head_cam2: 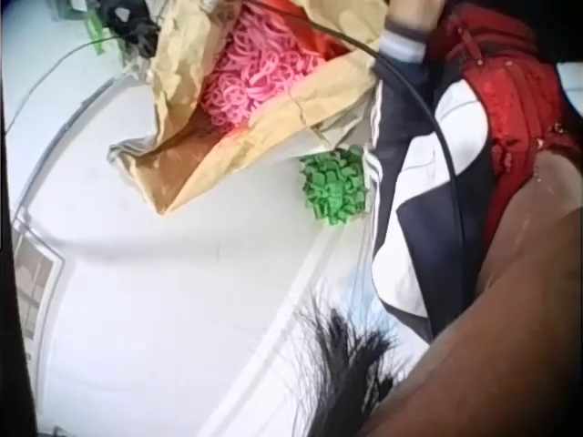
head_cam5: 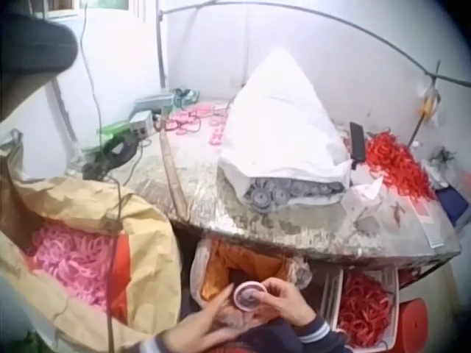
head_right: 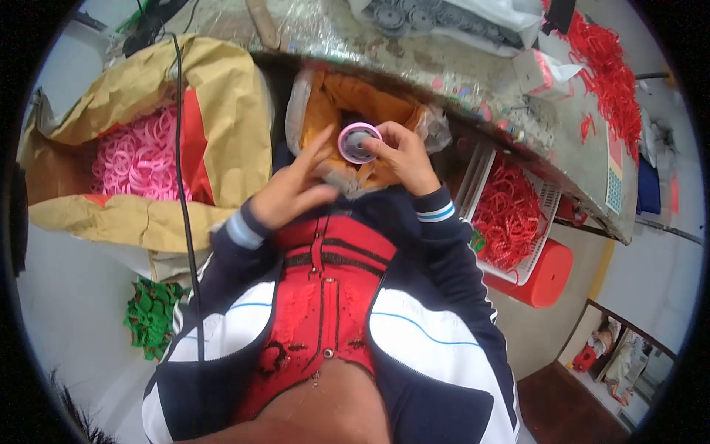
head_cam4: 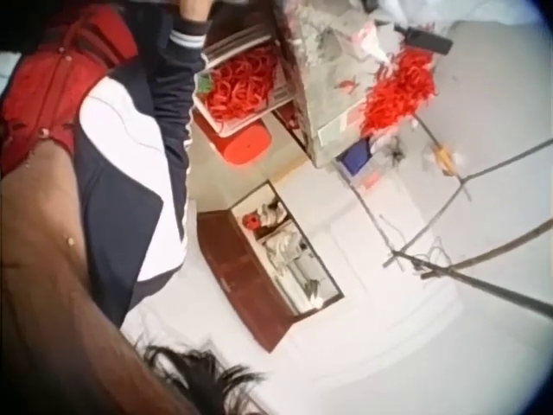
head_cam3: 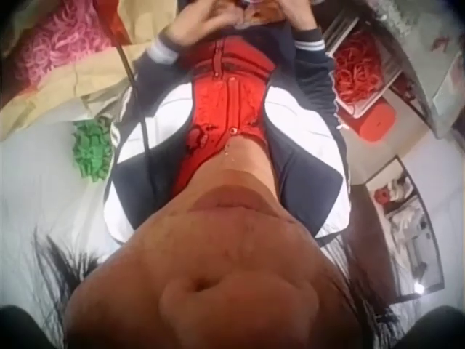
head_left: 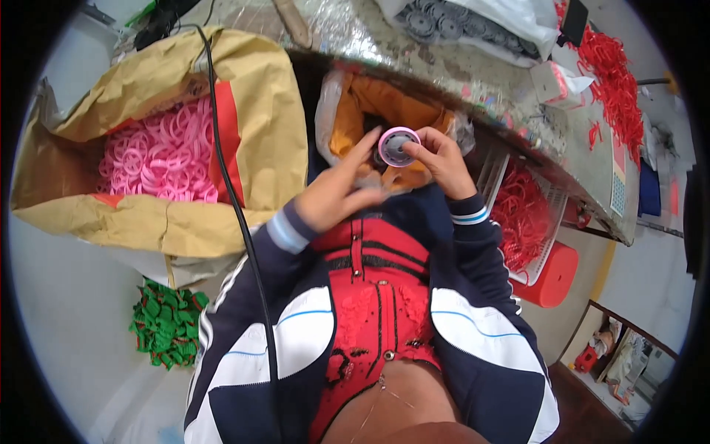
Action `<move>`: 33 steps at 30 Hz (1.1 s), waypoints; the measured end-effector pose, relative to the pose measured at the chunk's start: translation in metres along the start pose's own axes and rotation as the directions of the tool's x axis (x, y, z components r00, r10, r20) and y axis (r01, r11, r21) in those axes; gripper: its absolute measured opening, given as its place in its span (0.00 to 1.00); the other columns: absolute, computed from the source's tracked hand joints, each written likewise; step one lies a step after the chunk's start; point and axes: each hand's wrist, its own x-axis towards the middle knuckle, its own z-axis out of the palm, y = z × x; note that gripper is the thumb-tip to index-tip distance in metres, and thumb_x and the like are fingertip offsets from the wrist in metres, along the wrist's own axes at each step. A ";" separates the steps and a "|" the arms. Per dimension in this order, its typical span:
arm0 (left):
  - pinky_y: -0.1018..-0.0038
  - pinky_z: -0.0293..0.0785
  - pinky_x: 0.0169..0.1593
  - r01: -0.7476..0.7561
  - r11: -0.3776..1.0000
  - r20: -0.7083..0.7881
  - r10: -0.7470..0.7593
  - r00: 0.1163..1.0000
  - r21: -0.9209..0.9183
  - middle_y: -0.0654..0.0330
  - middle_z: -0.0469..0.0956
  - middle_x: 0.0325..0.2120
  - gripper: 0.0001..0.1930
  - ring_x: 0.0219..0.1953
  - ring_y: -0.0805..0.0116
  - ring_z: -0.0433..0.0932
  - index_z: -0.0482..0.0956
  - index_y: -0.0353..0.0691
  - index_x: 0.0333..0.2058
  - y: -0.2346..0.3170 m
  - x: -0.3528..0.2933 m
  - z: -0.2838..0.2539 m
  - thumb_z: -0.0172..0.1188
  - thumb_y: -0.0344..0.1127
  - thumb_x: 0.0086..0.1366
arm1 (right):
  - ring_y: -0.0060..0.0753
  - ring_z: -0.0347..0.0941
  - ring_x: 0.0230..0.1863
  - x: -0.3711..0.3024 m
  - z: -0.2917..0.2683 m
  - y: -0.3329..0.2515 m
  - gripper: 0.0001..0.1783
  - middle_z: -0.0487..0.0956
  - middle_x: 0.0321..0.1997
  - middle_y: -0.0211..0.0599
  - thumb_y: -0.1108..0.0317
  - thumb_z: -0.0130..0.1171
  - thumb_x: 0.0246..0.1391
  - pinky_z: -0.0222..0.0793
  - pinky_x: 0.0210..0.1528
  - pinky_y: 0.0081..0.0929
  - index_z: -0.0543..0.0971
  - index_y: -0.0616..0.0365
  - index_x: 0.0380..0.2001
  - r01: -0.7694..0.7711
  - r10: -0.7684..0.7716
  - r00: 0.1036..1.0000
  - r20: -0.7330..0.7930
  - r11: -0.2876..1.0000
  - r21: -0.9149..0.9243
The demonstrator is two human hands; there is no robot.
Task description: Assembling grey and pink plastic toy components at an industrial workbench.
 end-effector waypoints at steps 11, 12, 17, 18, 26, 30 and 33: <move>0.71 0.71 0.34 0.535 0.725 -0.786 0.014 0.618 0.434 0.54 0.74 0.27 0.15 0.30 0.61 0.74 0.71 0.38 0.37 -0.089 -0.130 -0.167 0.59 0.29 0.48 | 0.32 0.75 0.32 0.134 -0.085 -0.078 0.16 0.79 0.33 0.40 0.58 0.55 0.51 0.68 0.37 0.24 0.77 0.58 0.38 0.205 -0.618 0.693 -0.371 0.663 -0.721; 0.64 0.71 0.36 0.622 0.497 -0.650 -0.143 0.747 0.605 0.47 0.75 0.29 0.14 0.33 0.52 0.75 0.73 0.37 0.36 -0.084 -0.116 -0.156 0.57 0.29 0.48 | 0.32 0.75 0.32 0.153 -0.091 -0.073 0.16 0.79 0.33 0.40 0.58 0.55 0.51 0.68 0.37 0.24 0.77 0.58 0.38 0.196 -0.617 0.688 -0.380 0.663 -0.722; 0.61 0.71 0.37 0.371 0.528 -0.231 -0.312 0.921 0.764 0.45 0.77 0.30 0.12 0.34 0.47 0.75 0.77 0.36 0.34 -0.186 -0.131 -0.207 0.54 0.32 0.50 | 0.47 0.70 0.44 0.197 -0.068 -0.062 0.27 0.75 0.39 0.46 0.48 0.58 0.43 0.64 0.46 0.40 0.75 0.53 0.44 -0.062 -0.648 0.717 -0.257 0.308 -0.949; 0.63 0.72 0.37 0.392 0.533 -0.196 -0.388 0.901 0.750 0.45 0.77 0.32 0.13 0.35 0.47 0.75 0.76 0.37 0.35 -0.186 -0.131 -0.209 0.56 0.33 0.50 | 0.46 0.70 0.44 0.198 -0.069 -0.061 0.28 0.75 0.39 0.45 0.50 0.61 0.40 0.65 0.46 0.38 0.75 0.54 0.44 -0.060 -0.626 0.730 -0.274 0.340 -0.938; 0.67 0.68 0.47 0.129 0.839 -0.217 -0.014 0.976 0.529 0.46 0.74 0.41 0.17 0.45 0.50 0.71 0.72 0.36 0.43 -0.148 -0.119 -0.183 0.55 0.27 0.53 | 0.19 0.70 0.27 0.180 -0.100 -0.036 0.16 0.76 0.26 0.30 0.62 0.63 0.45 0.65 0.31 0.18 0.75 0.63 0.32 0.298 -0.504 0.633 -0.587 0.859 -0.416; 0.67 0.69 0.46 0.200 0.780 -0.240 -0.066 0.968 0.593 0.46 0.75 0.39 0.16 0.44 0.51 0.73 0.72 0.37 0.43 -0.166 -0.129 -0.194 0.55 0.27 0.53 | 0.16 0.69 0.25 0.145 -0.093 -0.037 0.12 0.74 0.26 0.26 0.64 0.62 0.48 0.60 0.27 0.14 0.73 0.59 0.30 0.446 -0.414 0.654 -0.633 0.887 -0.120; 0.66 0.69 0.40 0.298 0.782 -0.509 0.028 0.860 0.548 0.47 0.75 0.33 0.15 0.36 0.52 0.75 0.72 0.37 0.42 -0.110 -0.124 -0.177 0.55 0.29 0.54 | 0.17 0.69 0.25 0.114 -0.095 -0.039 0.12 0.74 0.27 0.25 0.64 0.61 0.49 0.60 0.27 0.14 0.73 0.60 0.32 0.436 -0.366 0.644 -0.672 0.897 -0.070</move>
